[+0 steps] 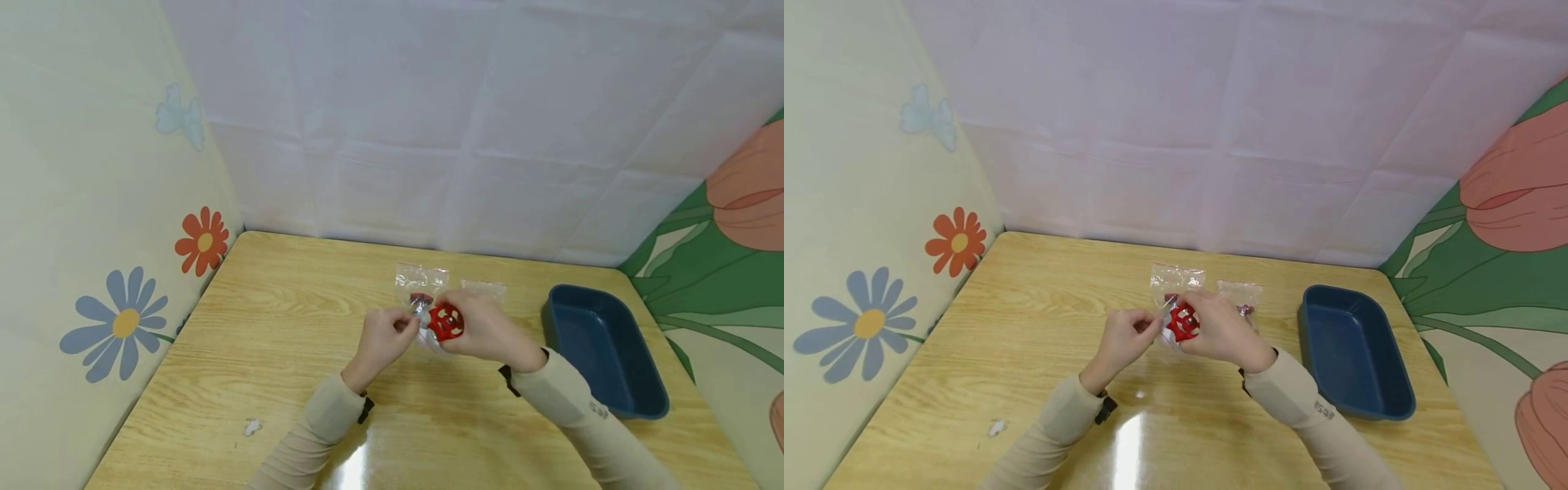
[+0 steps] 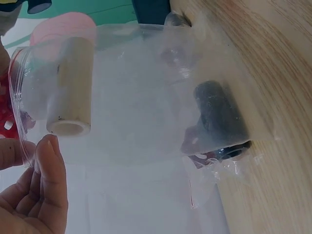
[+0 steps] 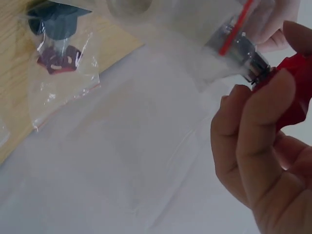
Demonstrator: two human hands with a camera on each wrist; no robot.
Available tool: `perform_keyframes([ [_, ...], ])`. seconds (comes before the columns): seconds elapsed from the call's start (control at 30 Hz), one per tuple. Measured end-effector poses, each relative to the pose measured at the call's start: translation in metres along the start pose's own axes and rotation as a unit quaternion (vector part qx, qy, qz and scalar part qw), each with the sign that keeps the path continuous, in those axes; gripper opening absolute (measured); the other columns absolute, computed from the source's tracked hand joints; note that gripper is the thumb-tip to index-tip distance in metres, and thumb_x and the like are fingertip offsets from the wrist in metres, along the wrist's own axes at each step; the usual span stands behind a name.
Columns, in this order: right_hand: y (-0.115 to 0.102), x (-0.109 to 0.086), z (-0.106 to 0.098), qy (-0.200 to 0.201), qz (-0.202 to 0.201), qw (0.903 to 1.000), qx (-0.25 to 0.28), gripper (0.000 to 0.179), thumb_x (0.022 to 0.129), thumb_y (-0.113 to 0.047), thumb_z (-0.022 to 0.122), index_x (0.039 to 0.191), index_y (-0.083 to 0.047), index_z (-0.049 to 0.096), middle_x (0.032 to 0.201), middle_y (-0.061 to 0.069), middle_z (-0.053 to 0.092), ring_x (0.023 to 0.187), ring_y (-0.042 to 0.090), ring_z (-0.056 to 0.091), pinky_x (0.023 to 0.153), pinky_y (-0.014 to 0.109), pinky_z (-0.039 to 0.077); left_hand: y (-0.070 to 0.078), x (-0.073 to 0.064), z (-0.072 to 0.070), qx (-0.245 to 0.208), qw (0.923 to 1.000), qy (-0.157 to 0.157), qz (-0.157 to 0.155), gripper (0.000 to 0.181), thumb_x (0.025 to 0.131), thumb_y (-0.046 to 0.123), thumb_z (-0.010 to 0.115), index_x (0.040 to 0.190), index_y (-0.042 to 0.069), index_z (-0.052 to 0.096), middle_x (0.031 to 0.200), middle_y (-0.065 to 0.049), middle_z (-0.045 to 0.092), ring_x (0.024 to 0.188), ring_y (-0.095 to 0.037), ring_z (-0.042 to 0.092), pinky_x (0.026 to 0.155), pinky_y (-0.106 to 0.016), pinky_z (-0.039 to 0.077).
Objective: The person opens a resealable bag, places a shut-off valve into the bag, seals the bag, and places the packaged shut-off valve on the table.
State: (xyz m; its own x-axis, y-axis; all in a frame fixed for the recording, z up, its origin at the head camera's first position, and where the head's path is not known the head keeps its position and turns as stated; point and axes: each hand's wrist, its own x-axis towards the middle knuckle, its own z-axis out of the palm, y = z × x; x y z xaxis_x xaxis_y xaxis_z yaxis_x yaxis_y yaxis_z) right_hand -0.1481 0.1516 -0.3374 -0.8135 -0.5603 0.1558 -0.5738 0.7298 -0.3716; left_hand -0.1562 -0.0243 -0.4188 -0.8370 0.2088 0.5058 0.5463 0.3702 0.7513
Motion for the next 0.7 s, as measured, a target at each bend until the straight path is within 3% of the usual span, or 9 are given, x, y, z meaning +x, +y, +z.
perform_keyframes([
  [0.2,0.0,0.001,0.008,0.021,-0.004,0.9998,-0.002,0.043,0.063,-0.015,0.08,0.1,-0.006,0.06,0.093,0.004,0.063,0.078,0.017,0.06,0.062,0.029,0.051,0.0,0.0,0.0,-0.005,0.9999,0.003,0.009,0.011,0.079,0.0,0.062,0.068,-0.001,0.066,0.059,-0.006,0.063,0.047,-0.005,0.052,0.044,-0.014,0.044],
  [0.43,0.0,0.0,0.017,0.033,0.005,0.9994,-0.004,0.049,0.065,-0.013,0.08,0.107,-0.002,0.058,0.102,0.012,0.06,0.085,0.023,0.059,0.066,0.033,0.052,0.0,0.0,0.002,-0.004,1.0,0.008,0.004,0.013,0.079,0.0,0.062,0.067,0.0,0.066,0.059,-0.006,0.063,0.047,-0.007,0.053,0.043,-0.012,0.042],
  [0.7,0.001,-0.001,0.025,0.067,-0.016,0.9969,-0.037,0.049,0.063,-0.012,0.081,0.106,-0.002,0.059,0.098,0.012,0.055,0.081,0.024,0.059,0.063,0.031,0.052,0.001,0.0,0.002,0.002,1.0,0.002,-0.003,0.013,0.08,0.001,0.062,0.068,0.0,0.066,0.06,-0.006,0.063,0.048,-0.007,0.054,0.044,-0.013,0.043],
])
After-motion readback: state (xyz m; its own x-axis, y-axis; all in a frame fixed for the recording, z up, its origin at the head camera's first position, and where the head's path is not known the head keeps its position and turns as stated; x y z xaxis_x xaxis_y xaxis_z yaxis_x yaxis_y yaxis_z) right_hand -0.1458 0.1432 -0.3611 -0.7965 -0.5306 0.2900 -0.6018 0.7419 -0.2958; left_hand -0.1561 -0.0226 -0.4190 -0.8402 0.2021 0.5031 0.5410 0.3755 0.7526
